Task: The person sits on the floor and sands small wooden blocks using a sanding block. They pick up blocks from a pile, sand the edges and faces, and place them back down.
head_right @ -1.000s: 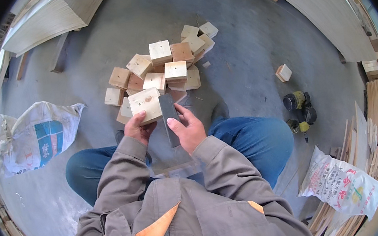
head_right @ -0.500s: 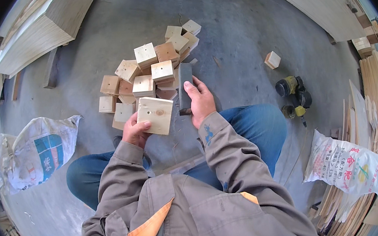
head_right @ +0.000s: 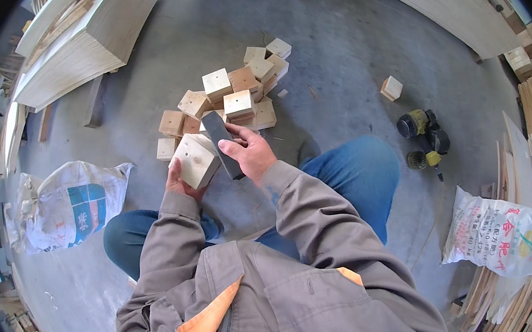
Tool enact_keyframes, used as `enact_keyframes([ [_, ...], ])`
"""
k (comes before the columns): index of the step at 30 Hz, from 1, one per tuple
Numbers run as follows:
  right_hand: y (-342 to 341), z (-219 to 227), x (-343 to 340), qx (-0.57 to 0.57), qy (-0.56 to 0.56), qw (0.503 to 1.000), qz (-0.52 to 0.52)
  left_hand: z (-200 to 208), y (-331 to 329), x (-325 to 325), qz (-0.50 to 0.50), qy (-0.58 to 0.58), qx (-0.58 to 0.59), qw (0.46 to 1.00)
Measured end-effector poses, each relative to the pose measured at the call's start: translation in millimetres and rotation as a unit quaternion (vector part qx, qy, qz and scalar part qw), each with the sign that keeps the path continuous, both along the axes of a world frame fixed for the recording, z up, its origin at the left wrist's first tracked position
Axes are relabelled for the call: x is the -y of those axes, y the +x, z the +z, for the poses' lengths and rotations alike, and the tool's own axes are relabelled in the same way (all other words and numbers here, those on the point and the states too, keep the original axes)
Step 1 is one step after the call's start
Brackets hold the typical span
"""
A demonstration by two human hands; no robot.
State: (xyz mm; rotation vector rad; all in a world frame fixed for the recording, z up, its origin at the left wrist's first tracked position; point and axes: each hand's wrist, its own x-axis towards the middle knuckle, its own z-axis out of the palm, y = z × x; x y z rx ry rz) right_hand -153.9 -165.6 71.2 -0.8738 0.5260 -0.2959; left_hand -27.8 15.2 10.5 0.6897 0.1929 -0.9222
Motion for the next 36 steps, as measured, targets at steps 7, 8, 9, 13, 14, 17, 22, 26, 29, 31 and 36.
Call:
enact_keyframes([
  [7, -0.2, 12.5, -13.7, 0.002, -0.048, 0.999, 0.009, 32.9, -20.3, -9.4, -0.022, 0.075, -0.023, 0.997],
  [8, -3.5, 16.4, -13.4, -0.002, -0.051, 0.999, 0.007, 49.1, -27.1, -8.9, -0.041, 0.099, -0.055, 0.993],
  [9, -5.4, 18.8, -13.0, -0.002, -0.062, 0.998, 0.01, 58.1, -32.4, -3.7, -0.045, 0.104, -0.054, 0.992],
  [13, -4.4, 18.7, -17.0, 0.015, -0.115, 0.993, 0.026, 39.5, -35.5, -5.7, 0.024, 0.106, -0.06, 0.992],
  [14, -5.8, 21.3, -17.1, 0.01, -0.125, 0.992, 0.026, 33.1, -34.3, -8.2, 0.026, 0.113, -0.044, 0.992],
  [17, -17.5, 38.1, -12.0, -0.014, -0.14, 0.99, -0.004, 10.1, -25.9, -11.8, 0.016, 0.124, -0.032, 0.992],
  [22, -38.4, 30.5, -23.3, -0.088, -0.22, 0.971, 0.024, -6.5, -10.5, -5.6, 0.007, 0.131, -0.089, 0.987],
  [26, -38.7, 14.4, -49.0, -0.107, -0.327, 0.938, 0.047, -4.6, -17.0, 3.9, -0.01, 0.116, -0.068, 0.991],
  [29, -33.3, 9.0, -51.5, -0.127, -0.392, 0.911, 0.026, 6.8, -21.1, 3.3, -0.008, 0.134, -0.072, 0.988],
  [31, -27.3, 0.8, -52.6, -0.116, -0.361, 0.925, 0.035, 2.8, -20.2, -0.8, -0.018, 0.13, -0.079, 0.988],
  [36, -1.6, -33.4, -13.8, -0.123, -0.348, 0.929, -0.003, 5.8, -37.4, 3.5, -0.082, 0.126, -0.114, 0.982],
])
